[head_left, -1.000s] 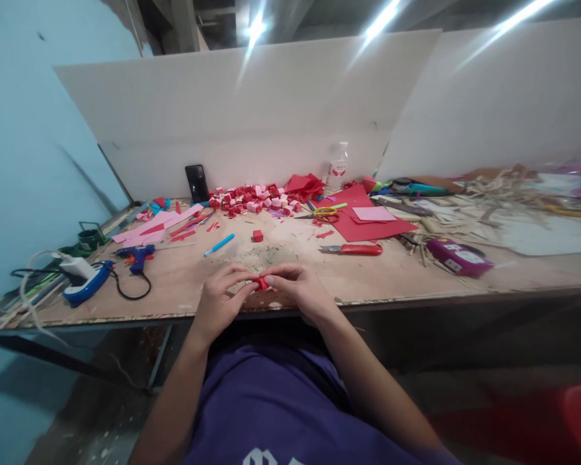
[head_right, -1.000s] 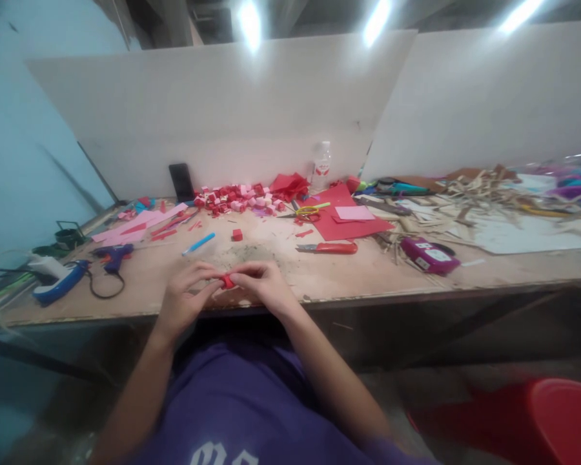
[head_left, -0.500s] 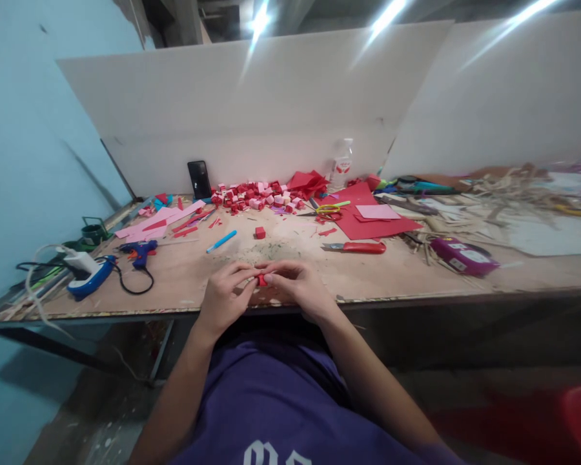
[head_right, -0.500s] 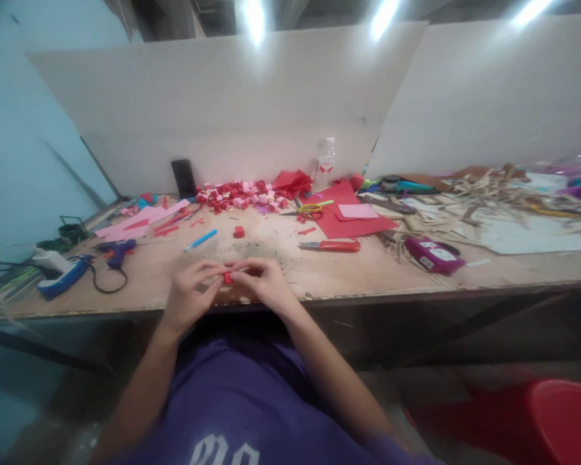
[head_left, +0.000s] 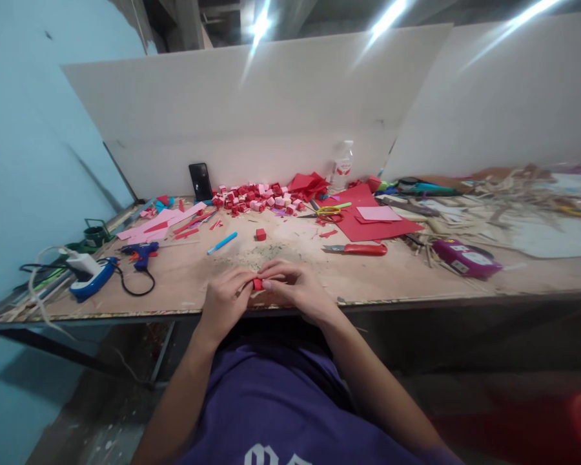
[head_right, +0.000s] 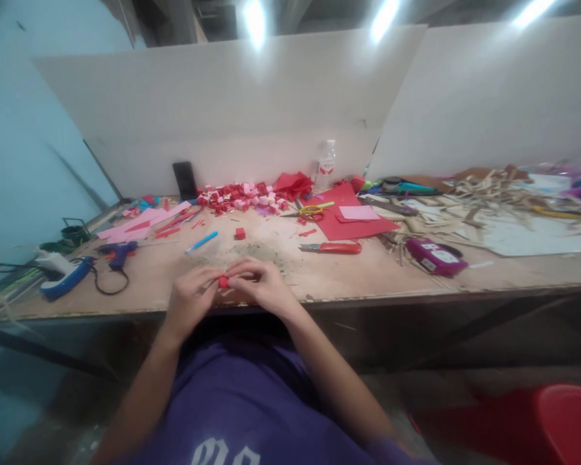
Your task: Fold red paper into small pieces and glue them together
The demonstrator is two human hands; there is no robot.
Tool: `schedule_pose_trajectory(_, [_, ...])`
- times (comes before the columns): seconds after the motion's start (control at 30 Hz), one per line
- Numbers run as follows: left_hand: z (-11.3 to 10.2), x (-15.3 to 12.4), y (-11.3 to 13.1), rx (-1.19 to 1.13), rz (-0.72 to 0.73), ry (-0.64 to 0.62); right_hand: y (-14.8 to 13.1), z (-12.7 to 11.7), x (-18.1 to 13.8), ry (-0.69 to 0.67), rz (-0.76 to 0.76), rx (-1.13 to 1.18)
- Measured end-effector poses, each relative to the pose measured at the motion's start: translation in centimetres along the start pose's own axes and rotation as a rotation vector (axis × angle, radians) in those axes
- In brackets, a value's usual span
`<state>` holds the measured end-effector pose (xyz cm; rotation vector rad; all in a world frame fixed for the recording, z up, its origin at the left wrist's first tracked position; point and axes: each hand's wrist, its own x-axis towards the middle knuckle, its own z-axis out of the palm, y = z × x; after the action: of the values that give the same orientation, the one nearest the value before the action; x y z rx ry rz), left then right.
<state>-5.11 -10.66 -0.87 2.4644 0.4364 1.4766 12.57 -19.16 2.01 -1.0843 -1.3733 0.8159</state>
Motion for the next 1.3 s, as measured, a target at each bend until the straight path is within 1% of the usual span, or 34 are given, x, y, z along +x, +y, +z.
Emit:
schedule_pose_trajectory(0.23, [-0.1,-0.1,-0.1,0.045,0.062,0.006,-0.4,0.2,0.0,-0.041,0.011,0.019])
schedule_pose_trajectory(0.33, [-0.1,-0.1,0.0,0.066,0.092,0.020,-0.3,0.2,0.0,-0.032,0.017,0.039])
schedule_pose_trajectory(0.4, [0.0,0.0,0.1,0.061,0.108,0.029,-0.2,0.2,-0.1,-0.015,0.081,0.075])
schedule_pose_trajectory(0.5, [0.0,0.0,0.1,0.043,0.122,0.038,-0.1,0.2,-0.3,0.002,0.216,0.126])
schedule_pose_trajectory(0.57, [0.0,0.0,0.2,0.042,0.123,0.029,0.0,0.3,-0.4,0.016,0.251,0.135])
schedule_pose_trajectory(0.77, [0.0,0.0,0.2,0.062,0.073,-0.003,-0.2,0.5,-0.4,0.069,0.202,0.165])
schedule_pose_trajectory(0.93, [-0.3,0.3,0.6,-0.028,-0.004,-0.025,-0.1,0.4,-0.4,0.108,0.198,0.304])
schedule_pose_trajectory(1.03, [-0.7,0.5,0.9,-0.086,-0.030,-0.023,0.1,0.3,-0.4,0.136,0.185,0.319])
schedule_pose_trajectory(1.2, [-1.3,0.7,1.1,-0.144,-0.008,-0.062,0.7,-0.1,-0.2,0.188,0.153,0.289])
schedule_pose_trajectory(1.3, [-1.3,0.7,1.0,-0.117,0.025,-0.035,0.9,-0.1,0.0,0.192,0.134,0.302])
